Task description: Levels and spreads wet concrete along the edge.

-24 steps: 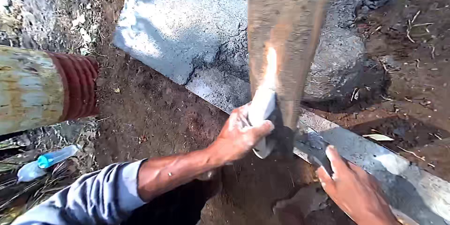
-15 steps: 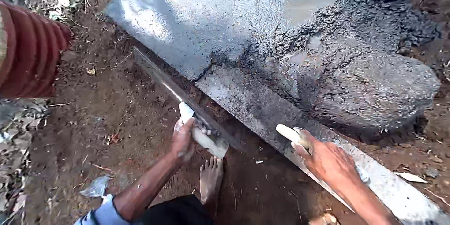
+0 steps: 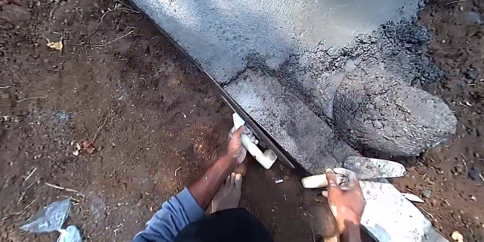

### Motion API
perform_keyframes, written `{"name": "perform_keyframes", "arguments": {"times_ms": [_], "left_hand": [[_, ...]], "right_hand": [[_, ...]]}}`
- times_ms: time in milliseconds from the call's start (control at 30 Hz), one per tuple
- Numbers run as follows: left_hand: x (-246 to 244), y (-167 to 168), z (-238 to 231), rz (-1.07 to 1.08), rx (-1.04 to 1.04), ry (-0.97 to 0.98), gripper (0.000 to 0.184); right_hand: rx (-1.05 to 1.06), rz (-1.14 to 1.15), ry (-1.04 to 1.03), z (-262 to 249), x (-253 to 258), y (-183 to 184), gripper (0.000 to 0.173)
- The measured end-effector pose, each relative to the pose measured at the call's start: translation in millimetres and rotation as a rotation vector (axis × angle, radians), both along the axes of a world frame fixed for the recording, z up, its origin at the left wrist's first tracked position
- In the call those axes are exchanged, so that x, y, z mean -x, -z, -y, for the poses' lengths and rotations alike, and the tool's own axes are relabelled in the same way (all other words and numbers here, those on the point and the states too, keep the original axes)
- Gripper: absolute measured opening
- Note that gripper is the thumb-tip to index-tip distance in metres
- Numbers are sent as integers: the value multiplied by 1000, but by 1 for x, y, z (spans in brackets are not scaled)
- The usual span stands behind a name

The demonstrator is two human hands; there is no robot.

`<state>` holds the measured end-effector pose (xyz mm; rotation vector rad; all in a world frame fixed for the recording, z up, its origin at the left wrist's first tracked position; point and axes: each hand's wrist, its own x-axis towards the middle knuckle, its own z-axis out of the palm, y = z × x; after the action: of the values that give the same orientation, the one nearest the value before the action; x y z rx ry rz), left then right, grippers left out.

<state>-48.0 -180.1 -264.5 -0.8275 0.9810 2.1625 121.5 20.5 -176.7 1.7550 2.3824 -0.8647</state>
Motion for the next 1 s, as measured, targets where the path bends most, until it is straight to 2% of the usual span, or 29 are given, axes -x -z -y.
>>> {"name": "perform_keyframes", "arguments": {"times_ms": [67,133,233,267,300,333,367,400,433,500,533,600,700,900,1000], "left_hand": [[0,0,-5,1,-21,-13,12],[2,-3,-8,0,-33,-18,13],[1,-2,-11,-17,-30,-18,17],[1,-1,-12,-29,-30,-13,19],[0,-1,-12,-38,-27,-6,21],[-1,1,-13,-51,-31,5,24],[-2,2,-14,-72,-42,14,27],[-4,1,-14,-84,-53,17,31],[-5,1,-13,-90,-59,15,34],[-6,3,-16,-113,-94,15,40],[-8,4,-18,-126,-104,17,42],[-10,7,-19,-160,-105,19,42],[-9,8,-16,-186,-103,46,41],[-7,6,-15,-132,-115,34,37],[-7,3,-16,-91,-96,8,37]], "right_hand": [[10,-188,134,8,-4,-1,36],[-1,-357,265,14,-13,-5,49],[-51,-381,301,9,-47,-21,76],[-96,-394,288,3,-57,-23,76],[-141,-408,292,-2,-64,-29,67],[-140,-435,336,-8,-66,-37,49],[-68,-475,410,-16,-66,-46,27],[42,-488,455,-26,-68,-53,15],[90,-464,461,-35,-69,-57,22],[-19,-348,393,-54,-65,-60,28],[-122,-246,337,-63,-59,-64,29],[-263,-14,172,-80,-38,-71,41],[-331,238,45,-89,2,-63,44],[-146,305,-70,-60,47,-40,41],[-179,254,-232,-37,59,-33,39]]}}
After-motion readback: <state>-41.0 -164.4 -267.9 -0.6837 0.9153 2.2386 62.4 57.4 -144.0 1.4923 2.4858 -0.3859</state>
